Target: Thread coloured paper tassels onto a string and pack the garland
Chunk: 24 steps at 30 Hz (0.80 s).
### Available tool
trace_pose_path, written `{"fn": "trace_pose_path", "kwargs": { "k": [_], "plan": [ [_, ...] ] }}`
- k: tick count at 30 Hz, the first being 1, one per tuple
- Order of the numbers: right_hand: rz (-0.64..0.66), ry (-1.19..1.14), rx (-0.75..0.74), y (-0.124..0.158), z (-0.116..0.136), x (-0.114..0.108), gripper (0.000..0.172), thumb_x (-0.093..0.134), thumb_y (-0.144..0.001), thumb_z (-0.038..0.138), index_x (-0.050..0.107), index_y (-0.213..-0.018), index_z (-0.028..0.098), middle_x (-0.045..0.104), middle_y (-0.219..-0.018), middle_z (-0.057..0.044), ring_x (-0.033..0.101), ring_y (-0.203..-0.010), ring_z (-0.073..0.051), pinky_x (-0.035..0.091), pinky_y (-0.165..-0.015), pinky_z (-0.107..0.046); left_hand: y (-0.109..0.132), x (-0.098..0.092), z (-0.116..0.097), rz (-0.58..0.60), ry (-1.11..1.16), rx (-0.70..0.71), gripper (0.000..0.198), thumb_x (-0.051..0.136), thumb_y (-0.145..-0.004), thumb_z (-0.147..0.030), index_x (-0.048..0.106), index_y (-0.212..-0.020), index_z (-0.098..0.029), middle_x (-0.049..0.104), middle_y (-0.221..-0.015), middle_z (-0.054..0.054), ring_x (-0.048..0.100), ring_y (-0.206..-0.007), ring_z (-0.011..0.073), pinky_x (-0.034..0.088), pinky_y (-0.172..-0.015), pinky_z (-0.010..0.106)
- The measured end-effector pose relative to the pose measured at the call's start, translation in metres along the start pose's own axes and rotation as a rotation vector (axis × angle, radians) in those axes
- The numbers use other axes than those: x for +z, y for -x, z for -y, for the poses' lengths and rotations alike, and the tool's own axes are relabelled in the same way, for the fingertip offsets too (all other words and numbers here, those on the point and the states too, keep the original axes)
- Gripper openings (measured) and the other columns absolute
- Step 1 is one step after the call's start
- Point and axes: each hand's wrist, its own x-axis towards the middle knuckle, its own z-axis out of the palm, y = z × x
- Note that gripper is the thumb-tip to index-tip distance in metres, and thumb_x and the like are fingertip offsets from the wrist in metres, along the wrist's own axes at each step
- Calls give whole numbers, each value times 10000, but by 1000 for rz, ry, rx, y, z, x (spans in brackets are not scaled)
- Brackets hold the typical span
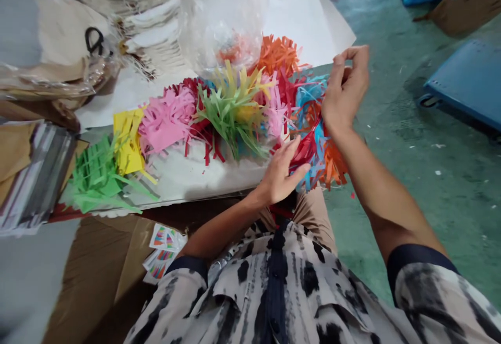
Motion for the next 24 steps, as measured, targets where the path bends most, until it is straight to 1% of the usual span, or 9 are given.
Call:
{"fn": "trace_pose_path", "kwargs": {
  "k": [2,4,6,8,10,13,17,20,24],
  "plan": [
    [32,-17,26,2,-1,-2,217,511,-1129,447,482,-983,289,493,-873,23,443,-620,-149,324,-652,-344,4,-24,5,-47,49,76,409,555,-1112,-383,649,-1472,-214,693,-1533,164,654,-1455,275,504,-1273,522],
    [103,-75,49,5,3,-5,307,580,-1097,570,517,-975,295,484,-856,18,414,-626,-157,316,-654,-352,-1,-51,11,-80,64,107,309,511,-1143,-382,761,-1260,-244,810,-1265,100,770,-1197,210,609,-1090,405],
    [158,-137,70,8,9,-8,386,647,-1044,662,546,-945,303,475,-819,10,388,-631,-171,303,-645,-368,-15,-76,21,-106,-63,126,262,547,-1135,-366,787,-1147,-262,816,-1103,64,768,-1023,177,611,-936,332],
    [173,-150,83,11,17,-10,433,659,-1014,720,555,-929,308,464,-775,6,372,-634,-186,286,-641,-380,-34,-92,34,-58,-288,220,218,581,-1106,-277,798,-1089,-271,798,-1121,61,726,-1045,184,583,-906,320],
    [176,-123,93,13,22,-10,470,633,-1001,768,548,-925,312,443,-723,10,370,-635,-199,275,-640,-384,-52,-97,47,57,-457,316,257,576,-1070,-164,799,-991,-262,782,-1137,59,693,-1060,188,553,-834,295],
    [192,-119,93,14,26,-11,486,623,-996,790,542,-914,318,390,-660,31,354,-605,-198,251,-631,-384,-70,-92,59,207,-592,397,308,568,-1009,-47,792,-945,-248,750,-1135,64,669,-1056,189,484,-688,264],
    [219,-192,67,17,25,-11,392,682,-1020,681,579,-924,316,384,-646,53,339,-564,-184,225,-606,-389,-80,-85,58,242,-623,364,287,572,-972,-17,771,-908,-213,723,-1125,76,663,-1011,185,431,-617,259],
    [220,-214,64,18,23,-11,341,689,-1027,632,589,-947,316,388,-645,58,338,-561,-188,227,-603,-391,-89,-88,56,127,-519,313,243,592,-968,-51,764,-896,-208,726,-1165,79,675,-1005,179,467,-645,255],
    [193,-172,73,23,24,-10,340,661,-1028,645,580,-936,328,388,-663,41,338,-611,-200,239,-632,-391,-109,-103,59,-220,-90,184,105,722,-967,-188,775,-1029,-253,722,-1136,60,676,-872,141,567,-728,271]
  ]
}}
